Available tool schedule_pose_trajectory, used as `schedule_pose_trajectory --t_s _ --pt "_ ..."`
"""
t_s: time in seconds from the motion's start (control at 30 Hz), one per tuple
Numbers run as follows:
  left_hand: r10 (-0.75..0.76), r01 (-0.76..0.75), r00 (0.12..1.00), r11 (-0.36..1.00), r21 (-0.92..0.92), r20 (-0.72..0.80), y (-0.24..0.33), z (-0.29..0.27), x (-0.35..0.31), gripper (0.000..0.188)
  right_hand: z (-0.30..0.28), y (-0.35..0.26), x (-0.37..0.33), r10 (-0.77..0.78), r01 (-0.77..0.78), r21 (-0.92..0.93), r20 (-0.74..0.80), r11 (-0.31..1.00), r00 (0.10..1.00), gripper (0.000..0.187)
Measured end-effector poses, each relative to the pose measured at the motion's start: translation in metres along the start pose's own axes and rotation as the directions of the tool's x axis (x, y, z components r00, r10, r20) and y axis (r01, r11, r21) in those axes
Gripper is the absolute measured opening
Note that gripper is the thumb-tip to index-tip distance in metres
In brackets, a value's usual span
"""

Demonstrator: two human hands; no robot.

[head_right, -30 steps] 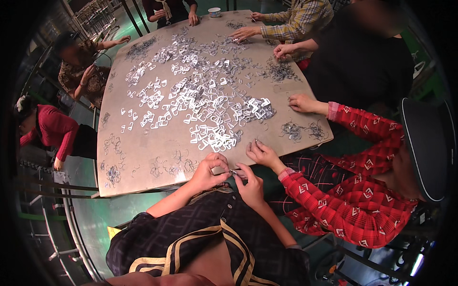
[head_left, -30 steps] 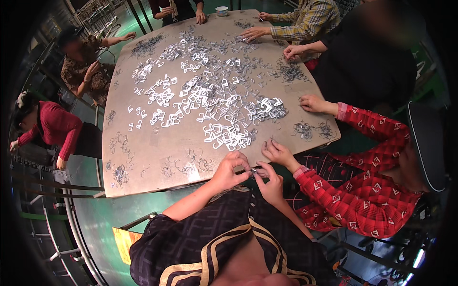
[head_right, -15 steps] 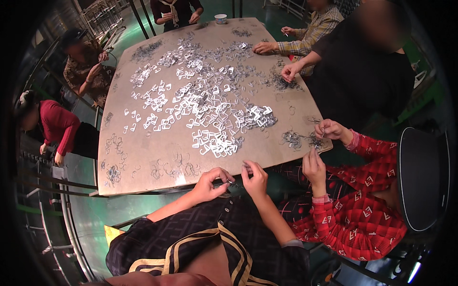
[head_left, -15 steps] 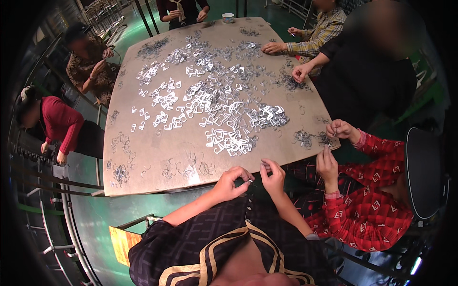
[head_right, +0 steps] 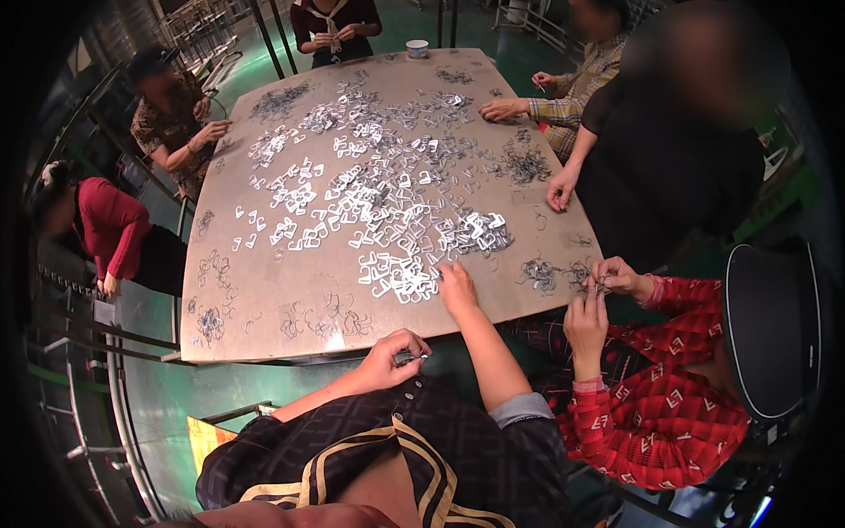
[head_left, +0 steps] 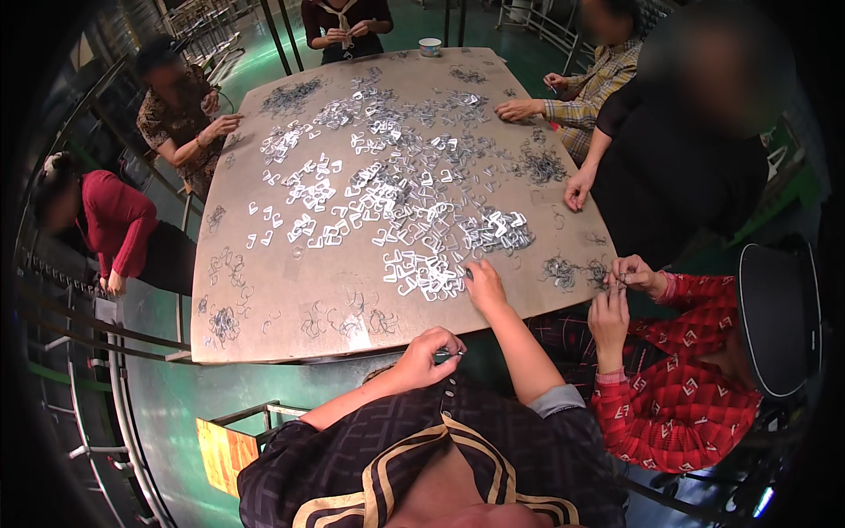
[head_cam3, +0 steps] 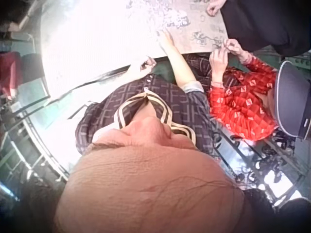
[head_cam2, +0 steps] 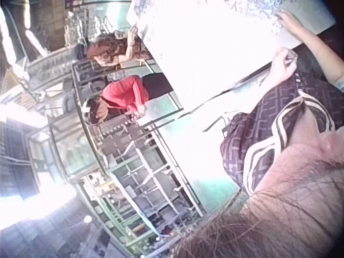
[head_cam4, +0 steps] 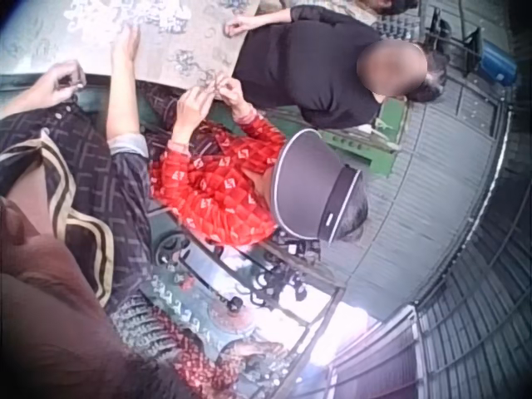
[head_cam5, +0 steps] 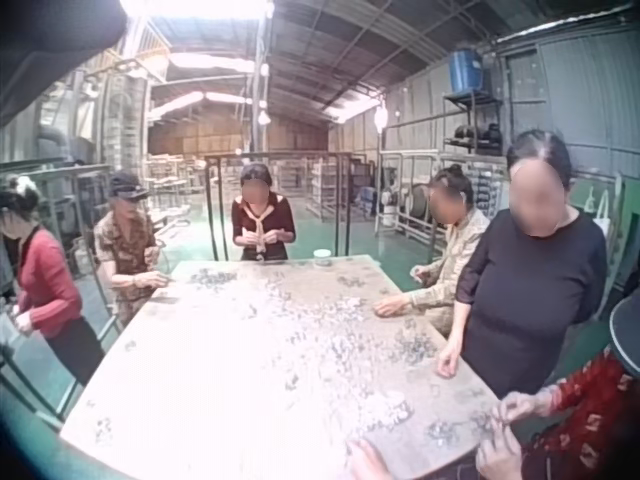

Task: The person picks up small metal hooks from a table and links them together by hand. They occasionally move to a hanging rack to attach the assembled chains.

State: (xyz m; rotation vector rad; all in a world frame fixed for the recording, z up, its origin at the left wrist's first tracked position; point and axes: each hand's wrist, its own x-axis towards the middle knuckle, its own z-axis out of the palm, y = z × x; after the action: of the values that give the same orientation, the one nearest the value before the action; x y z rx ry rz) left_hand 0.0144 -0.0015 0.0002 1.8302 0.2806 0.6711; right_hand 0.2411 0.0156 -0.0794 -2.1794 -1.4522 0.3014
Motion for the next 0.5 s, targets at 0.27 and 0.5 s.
schedule_pose_trajectory --t_s 0.27,0.5 --pt "-0.017 0.018 1.0 0.999 -0.041 0.018 0.006 0.002 -0.008 0.013 -0.019 0.005 -0.032 0.085 -0.027 0.162 -0.363 0.986 0.928 0.022" --pt "0.007 -0.011 0.999 0.996 -0.087 -0.046 0.004 0.013 -0.002 0.012 -0.06 -0.033 -0.084 0.29 -0.012 0.771 -0.225 0.636 0.93 0.019"
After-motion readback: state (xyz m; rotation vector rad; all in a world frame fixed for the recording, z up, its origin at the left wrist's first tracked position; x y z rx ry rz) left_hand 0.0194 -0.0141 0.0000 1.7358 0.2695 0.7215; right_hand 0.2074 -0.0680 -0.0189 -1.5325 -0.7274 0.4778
